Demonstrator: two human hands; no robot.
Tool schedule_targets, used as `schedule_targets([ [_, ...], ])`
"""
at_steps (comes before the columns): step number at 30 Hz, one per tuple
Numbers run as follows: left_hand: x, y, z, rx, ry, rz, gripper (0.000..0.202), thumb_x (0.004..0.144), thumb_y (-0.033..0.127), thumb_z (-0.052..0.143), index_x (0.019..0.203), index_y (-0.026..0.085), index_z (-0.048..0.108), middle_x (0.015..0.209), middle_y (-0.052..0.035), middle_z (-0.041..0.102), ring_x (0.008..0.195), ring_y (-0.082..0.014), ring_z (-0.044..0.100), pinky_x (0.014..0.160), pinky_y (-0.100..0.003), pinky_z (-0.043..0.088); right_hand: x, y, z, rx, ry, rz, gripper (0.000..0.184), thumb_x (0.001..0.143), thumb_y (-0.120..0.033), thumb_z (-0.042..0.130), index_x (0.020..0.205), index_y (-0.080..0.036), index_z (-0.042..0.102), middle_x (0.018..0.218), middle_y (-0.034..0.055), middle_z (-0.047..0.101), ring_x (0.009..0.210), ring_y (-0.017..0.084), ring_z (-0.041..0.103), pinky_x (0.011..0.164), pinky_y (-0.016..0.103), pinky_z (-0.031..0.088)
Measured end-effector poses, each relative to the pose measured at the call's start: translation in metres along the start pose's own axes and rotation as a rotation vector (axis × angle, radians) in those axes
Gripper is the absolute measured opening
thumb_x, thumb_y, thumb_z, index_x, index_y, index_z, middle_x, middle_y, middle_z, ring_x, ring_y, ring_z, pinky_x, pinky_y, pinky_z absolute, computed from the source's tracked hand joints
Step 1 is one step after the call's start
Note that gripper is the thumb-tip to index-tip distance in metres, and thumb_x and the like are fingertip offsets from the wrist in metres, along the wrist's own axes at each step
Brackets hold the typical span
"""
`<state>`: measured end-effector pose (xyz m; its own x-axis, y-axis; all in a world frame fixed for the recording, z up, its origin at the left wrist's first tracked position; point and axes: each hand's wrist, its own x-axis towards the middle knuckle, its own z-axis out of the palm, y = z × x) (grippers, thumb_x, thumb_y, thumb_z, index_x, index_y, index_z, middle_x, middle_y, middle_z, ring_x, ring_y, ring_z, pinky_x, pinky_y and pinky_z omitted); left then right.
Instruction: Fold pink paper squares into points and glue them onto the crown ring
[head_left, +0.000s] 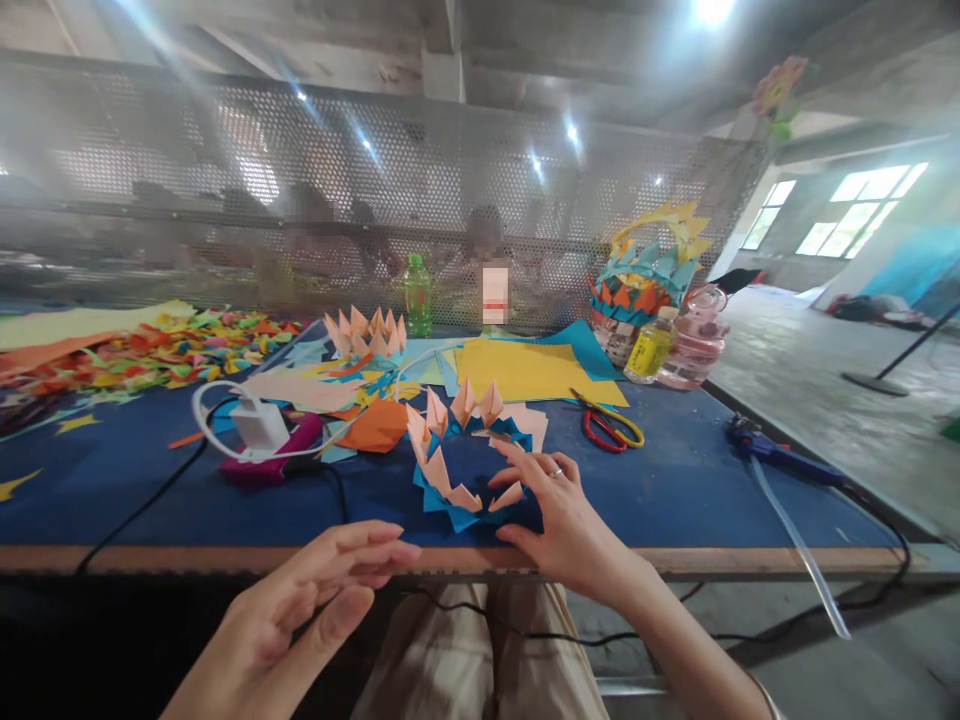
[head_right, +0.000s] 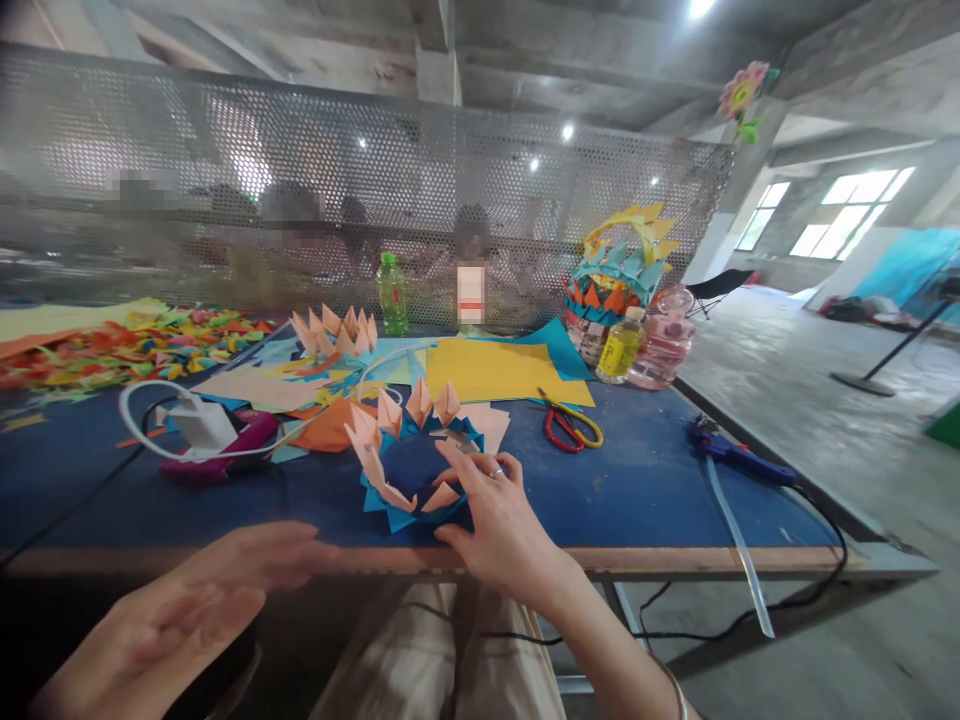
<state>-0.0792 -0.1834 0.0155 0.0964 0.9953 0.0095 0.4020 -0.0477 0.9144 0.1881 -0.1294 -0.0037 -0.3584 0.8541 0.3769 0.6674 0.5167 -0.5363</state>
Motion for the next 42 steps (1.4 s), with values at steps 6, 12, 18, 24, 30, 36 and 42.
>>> schedule_targets([
  [6,0.0,-0.009,0.007,-0.072,0.037,-0.012,0.037,0.083,0.049,0.061,0.112,0.026,0.065,0.107,-0.0067,0.073,0.1,-0.0261,0.068,0.088,-0.03,0.055,0.007,0.01,0.007,0.009,-0.052,0.003,0.081,0.075,-0.011,0.067,0.144,-0.025,0.027,0.1,0.003,0.073,0.113,0.021,0.056,0.104,0.043,0.018],
  [12,0.001,-0.012,0.009,-0.097,0.045,-0.028,0.038,0.081,0.049,0.062,0.112,0.026,0.066,0.106,-0.0067,0.074,0.098,-0.0269,0.069,0.084,-0.03,0.056,0.011,0.015,0.009,0.004,-0.056,-0.012,0.079,0.075,-0.013,0.068,0.143,-0.024,0.031,0.098,0.0032,0.072,0.116,0.021,0.056,0.106,0.043,0.017],
  [18,0.003,-0.016,0.012,-0.133,0.012,-0.05,0.042,0.081,0.054,0.061,0.113,0.027,0.064,0.107,-0.0049,0.074,0.101,-0.025,0.068,0.086,-0.025,0.054,0.011,0.012,0.01,0.018,-0.015,-0.045,0.077,0.072,-0.007,0.065,0.14,-0.029,0.035,0.118,0.0044,0.066,0.114,0.02,0.057,0.106,0.042,0.018],
  [24,0.009,-0.03,0.007,-0.128,-0.065,-0.092,0.045,0.08,0.056,0.062,0.115,0.027,0.062,0.111,-0.0051,0.072,0.104,-0.0249,0.067,0.089,-0.026,0.053,0.014,0.012,0.012,-0.032,0.023,-0.049,0.076,0.074,-0.009,0.067,0.14,-0.03,0.036,0.123,0.0061,0.063,0.115,0.022,0.055,0.104,0.043,0.021],
  [30,0.007,-0.024,0.011,-0.162,-0.023,-0.066,0.041,0.082,0.055,0.061,0.112,0.027,0.064,0.11,-0.0047,0.073,0.102,-0.0243,0.068,0.09,-0.025,0.053,0.016,0.013,0.016,-0.005,-0.02,-0.028,0.079,0.073,-0.009,0.069,0.142,-0.027,0.034,0.103,0.0037,0.07,0.119,0.023,0.053,0.107,0.046,0.019],
  [36,0.01,-0.025,0.012,-0.151,-0.128,-0.017,0.037,0.085,0.051,0.058,0.115,0.03,0.063,0.11,-0.0018,0.073,0.104,-0.022,0.067,0.09,-0.022,0.052,0.031,0.003,-0.005,0.08,0.045,0.054,0.07,0.072,-0.013,0.072,0.135,-0.027,0.045,0.105,0.0035,0.07,0.108,0.025,0.058,0.103,0.048,0.032],
  [42,0.021,-0.013,0.015,-0.054,-0.261,0.07,0.033,0.088,0.047,0.056,0.117,0.032,0.06,0.113,-0.0005,0.071,0.108,-0.0205,0.064,0.096,-0.024,0.048,0.088,0.011,-0.051,0.336,0.126,0.014,0.062,0.071,-0.028,0.075,0.126,-0.019,0.05,0.094,0.0043,0.071,0.084,0.02,0.066,0.081,0.035,0.051],
])
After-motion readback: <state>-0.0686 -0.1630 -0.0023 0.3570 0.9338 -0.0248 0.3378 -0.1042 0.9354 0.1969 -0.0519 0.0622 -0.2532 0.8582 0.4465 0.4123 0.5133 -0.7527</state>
